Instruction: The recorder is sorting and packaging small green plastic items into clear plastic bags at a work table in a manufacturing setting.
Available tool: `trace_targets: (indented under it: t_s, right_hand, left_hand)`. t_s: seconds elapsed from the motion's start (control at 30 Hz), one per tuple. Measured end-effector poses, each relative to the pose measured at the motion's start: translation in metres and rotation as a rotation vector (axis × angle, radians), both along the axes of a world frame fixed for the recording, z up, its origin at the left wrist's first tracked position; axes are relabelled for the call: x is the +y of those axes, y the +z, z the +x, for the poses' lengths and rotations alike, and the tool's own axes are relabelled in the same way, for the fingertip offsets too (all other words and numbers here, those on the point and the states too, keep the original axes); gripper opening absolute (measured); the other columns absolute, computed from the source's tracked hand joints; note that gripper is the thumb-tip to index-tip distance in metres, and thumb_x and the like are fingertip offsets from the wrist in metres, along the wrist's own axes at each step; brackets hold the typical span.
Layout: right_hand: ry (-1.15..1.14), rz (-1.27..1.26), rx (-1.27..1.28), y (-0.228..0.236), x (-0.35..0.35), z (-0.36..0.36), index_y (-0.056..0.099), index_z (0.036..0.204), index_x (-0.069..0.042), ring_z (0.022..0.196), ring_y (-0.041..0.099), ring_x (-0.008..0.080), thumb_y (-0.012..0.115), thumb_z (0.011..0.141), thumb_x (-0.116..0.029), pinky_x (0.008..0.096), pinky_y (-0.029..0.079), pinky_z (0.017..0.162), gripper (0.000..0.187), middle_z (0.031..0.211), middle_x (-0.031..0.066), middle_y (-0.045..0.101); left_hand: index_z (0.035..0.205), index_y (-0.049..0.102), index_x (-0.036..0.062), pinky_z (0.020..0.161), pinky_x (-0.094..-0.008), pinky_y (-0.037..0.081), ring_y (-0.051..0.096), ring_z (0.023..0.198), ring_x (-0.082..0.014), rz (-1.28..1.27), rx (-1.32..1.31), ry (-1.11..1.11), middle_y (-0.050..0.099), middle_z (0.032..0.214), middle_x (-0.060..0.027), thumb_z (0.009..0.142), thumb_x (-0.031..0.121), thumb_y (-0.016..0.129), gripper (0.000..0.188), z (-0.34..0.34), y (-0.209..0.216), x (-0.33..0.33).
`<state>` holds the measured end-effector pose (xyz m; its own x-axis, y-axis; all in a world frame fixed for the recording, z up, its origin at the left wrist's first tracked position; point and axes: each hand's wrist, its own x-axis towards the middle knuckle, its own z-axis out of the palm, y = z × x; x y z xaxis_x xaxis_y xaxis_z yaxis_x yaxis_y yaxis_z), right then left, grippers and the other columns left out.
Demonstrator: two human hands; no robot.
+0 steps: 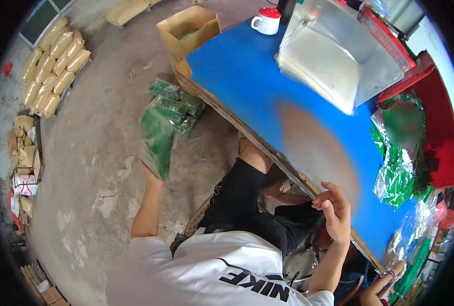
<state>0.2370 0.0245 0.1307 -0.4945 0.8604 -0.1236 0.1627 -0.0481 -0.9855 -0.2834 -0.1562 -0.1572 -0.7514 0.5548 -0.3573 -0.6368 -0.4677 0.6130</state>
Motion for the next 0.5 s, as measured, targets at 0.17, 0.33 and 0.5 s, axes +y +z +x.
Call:
trace_targets:
  t_s: [0.17,0.33,0.5]
  right_hand:
    - [0.000,-0.007,-0.052,0.007,0.005,-0.010,0.051,0.135,0.005,0.089,0.063,0.0156,0.064,0.100,-0.019,0.0303,0.052,0.083,0.044,0.095,0.0077,0.066]
    - [0.090,-0.023,-0.029,-0.013,0.003,-0.033,0.052,0.134,0.004,0.090,0.065,0.0166,0.061,0.101,-0.017,0.0323,0.053,0.085,0.041,0.093,0.0091,0.067]
    - [-0.061,0.009,-0.093,0.002,-0.011,0.016,0.054,0.133,0.003,0.091,0.065,0.0179,0.061,0.101,-0.019,0.0333,0.053,0.085,0.039,0.097,0.0106,0.068]
  left_hand:
    - [0.150,0.039,0.0039,0.105,-0.0483,0.043,0.052,0.129,-0.0372,-0.389,-0.202,-0.156,0.044,0.151,-0.0201,0.097,0.071,0.037,0.086,-0.085,-0.016,0.086]
    - [0.148,0.045,0.0063,0.094,-0.0496,0.049,0.062,0.112,-0.0348,-0.877,0.413,-0.697,0.055,0.139,-0.0180,0.097,0.071,0.041,0.082,-0.018,-0.030,0.169]
    - [0.142,0.049,0.0045,0.083,-0.0356,0.054,0.065,0.098,-0.0241,-0.585,0.262,-0.952,0.065,0.124,-0.0099,0.101,0.034,0.061,0.051,0.114,-0.090,0.224]
